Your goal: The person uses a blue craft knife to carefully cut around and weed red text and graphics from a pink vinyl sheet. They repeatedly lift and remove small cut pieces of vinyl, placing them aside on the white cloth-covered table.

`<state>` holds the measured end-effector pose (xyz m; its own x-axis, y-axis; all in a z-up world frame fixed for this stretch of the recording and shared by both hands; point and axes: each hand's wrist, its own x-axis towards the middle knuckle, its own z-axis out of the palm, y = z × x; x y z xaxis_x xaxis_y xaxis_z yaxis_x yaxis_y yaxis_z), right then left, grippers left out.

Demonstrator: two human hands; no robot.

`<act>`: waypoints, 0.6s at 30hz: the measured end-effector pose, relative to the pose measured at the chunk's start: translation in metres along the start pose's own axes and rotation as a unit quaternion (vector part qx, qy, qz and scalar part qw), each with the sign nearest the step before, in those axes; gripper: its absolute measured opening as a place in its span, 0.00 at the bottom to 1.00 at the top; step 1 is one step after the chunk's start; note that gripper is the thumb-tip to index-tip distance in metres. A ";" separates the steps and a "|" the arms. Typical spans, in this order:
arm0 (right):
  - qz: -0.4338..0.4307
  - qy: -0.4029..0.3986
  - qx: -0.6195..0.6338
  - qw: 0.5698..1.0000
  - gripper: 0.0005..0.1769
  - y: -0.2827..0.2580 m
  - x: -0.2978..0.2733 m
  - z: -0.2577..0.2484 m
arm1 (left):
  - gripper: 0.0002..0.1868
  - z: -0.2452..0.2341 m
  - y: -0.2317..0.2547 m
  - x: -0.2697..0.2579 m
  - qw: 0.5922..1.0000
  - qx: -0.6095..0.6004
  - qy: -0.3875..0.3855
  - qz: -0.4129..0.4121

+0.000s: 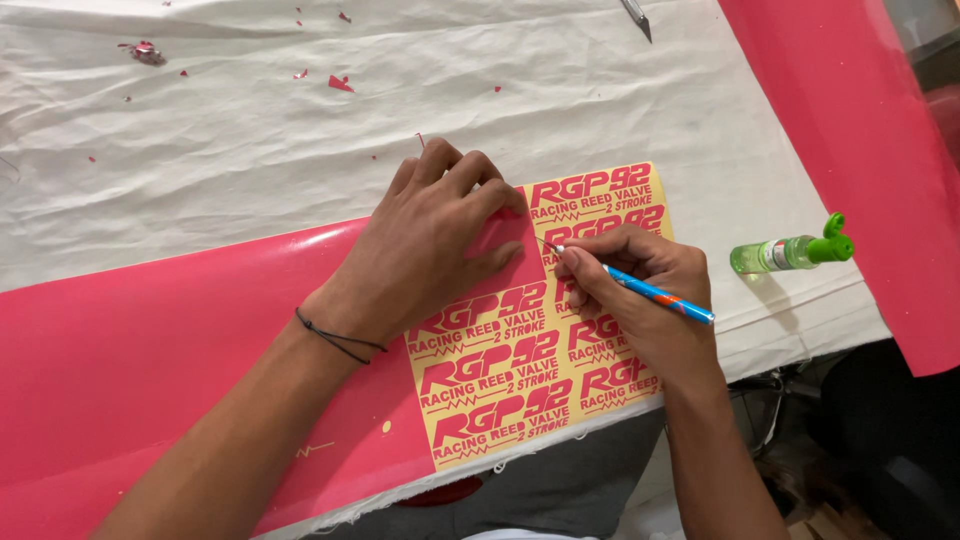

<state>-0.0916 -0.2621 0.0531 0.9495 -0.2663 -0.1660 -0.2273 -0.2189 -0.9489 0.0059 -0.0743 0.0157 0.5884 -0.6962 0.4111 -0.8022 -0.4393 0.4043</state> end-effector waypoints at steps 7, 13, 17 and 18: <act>-0.034 -0.016 0.020 0.999 0.10 0.005 -0.003 -0.002 | 0.13 0.000 0.005 -0.001 1.000 -0.011 0.021 -0.001; -0.021 0.009 0.010 1.000 0.08 0.002 -0.003 0.000 | 0.12 0.001 0.004 -0.001 0.999 -0.005 0.034 0.010; -0.002 0.008 0.003 1.000 0.08 -0.001 -0.003 0.001 | 0.12 0.001 0.004 -0.002 0.999 -0.019 0.039 0.016; -0.003 0.008 0.003 1.000 0.09 -0.001 -0.002 0.001 | 0.12 0.001 0.004 -0.002 0.999 -0.019 0.043 0.019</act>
<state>-0.0936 -0.2605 0.0539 0.9469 -0.2809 -0.1563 -0.2208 -0.2149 -0.9513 0.0011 -0.0751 0.0160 0.5656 -0.6604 0.4940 -0.8205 -0.3907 0.4172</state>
